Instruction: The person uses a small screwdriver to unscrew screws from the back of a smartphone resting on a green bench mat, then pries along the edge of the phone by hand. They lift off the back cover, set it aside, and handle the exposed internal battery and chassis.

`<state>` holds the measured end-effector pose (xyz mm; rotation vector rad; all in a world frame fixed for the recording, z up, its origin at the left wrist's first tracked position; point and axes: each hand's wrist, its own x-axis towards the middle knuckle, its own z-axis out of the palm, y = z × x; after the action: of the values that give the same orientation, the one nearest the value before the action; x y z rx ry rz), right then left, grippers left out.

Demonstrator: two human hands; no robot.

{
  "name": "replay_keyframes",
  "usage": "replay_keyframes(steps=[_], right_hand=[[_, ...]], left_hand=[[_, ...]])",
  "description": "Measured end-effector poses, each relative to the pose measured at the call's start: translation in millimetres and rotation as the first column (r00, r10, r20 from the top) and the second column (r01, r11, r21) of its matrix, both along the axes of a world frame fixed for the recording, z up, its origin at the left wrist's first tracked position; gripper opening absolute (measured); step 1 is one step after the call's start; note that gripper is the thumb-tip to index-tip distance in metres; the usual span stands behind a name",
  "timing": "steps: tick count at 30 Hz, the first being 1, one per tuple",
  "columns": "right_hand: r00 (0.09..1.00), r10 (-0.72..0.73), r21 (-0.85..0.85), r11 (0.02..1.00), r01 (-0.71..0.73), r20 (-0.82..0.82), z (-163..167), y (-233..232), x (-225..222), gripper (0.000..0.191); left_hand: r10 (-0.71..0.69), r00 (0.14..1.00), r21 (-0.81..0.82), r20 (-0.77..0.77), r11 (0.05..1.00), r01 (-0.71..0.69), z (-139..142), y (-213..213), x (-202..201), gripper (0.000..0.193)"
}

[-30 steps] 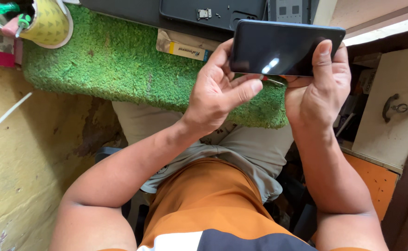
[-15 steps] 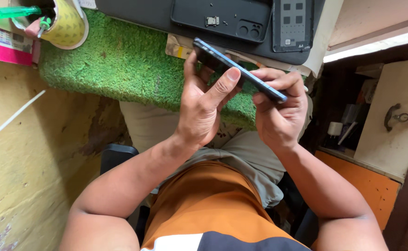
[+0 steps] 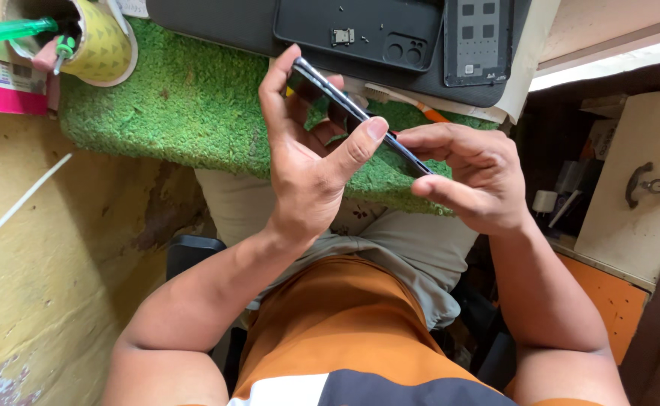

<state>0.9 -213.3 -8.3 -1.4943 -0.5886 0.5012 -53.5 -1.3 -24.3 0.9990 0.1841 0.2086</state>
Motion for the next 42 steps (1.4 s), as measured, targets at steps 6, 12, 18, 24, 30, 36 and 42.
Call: replay_keyframes(steps=[6, 12, 18, 24, 30, 36, 42], right_hand=[[0.986, -0.064, -0.040, 0.997, 0.059, -0.154, 19.9, 8.2, 14.5, 0.035], [0.964, -0.130, 0.007, 0.991, 0.136, -0.232, 31.5, 35.7, 45.0, 0.037], [0.956, -0.125, 0.000, 0.992, 0.129, -0.266, 38.8, 50.7, 69.7, 0.038], [0.951, -0.129, -0.013, 0.991, 0.131, -0.282, 26.8, 58.7, 87.1, 0.032], [0.955, -0.166, -0.090, 0.985, 0.148, -0.245, 19.4, 59.6, 94.6, 0.026], [0.945, -0.112, -0.166, 0.984, 0.062, -0.309, 39.5, 64.9, 87.6, 0.038], [0.931, -0.124, -0.183, 0.981, 0.063, -0.343, 42.2, 63.0, 74.0, 0.045]], left_hand=[[-0.150, 0.989, 0.320, -0.014, 0.936, 0.147, 31.7, 28.6, 45.1, 0.089], [-0.226, 0.966, 0.569, 0.125, 0.814, 0.117, 44.6, 45.7, 91.2, 0.076], [-0.204, 0.973, 0.511, 0.107, 0.851, 0.122, 40.1, 55.5, 105.0, 0.077], [-0.212, 0.973, 0.429, 0.093, 0.890, 0.153, 29.0, 63.4, 116.2, 0.075], [-0.184, 0.979, 0.530, 0.094, 0.841, 0.107, 25.3, 62.7, 116.2, 0.075], [-0.175, 0.979, 0.440, 0.104, 0.891, 0.113, 28.0, 63.8, 117.4, 0.070], [-0.175, 0.979, 0.420, 0.109, 0.900, 0.114, 24.3, 63.3, 117.7, 0.070]])
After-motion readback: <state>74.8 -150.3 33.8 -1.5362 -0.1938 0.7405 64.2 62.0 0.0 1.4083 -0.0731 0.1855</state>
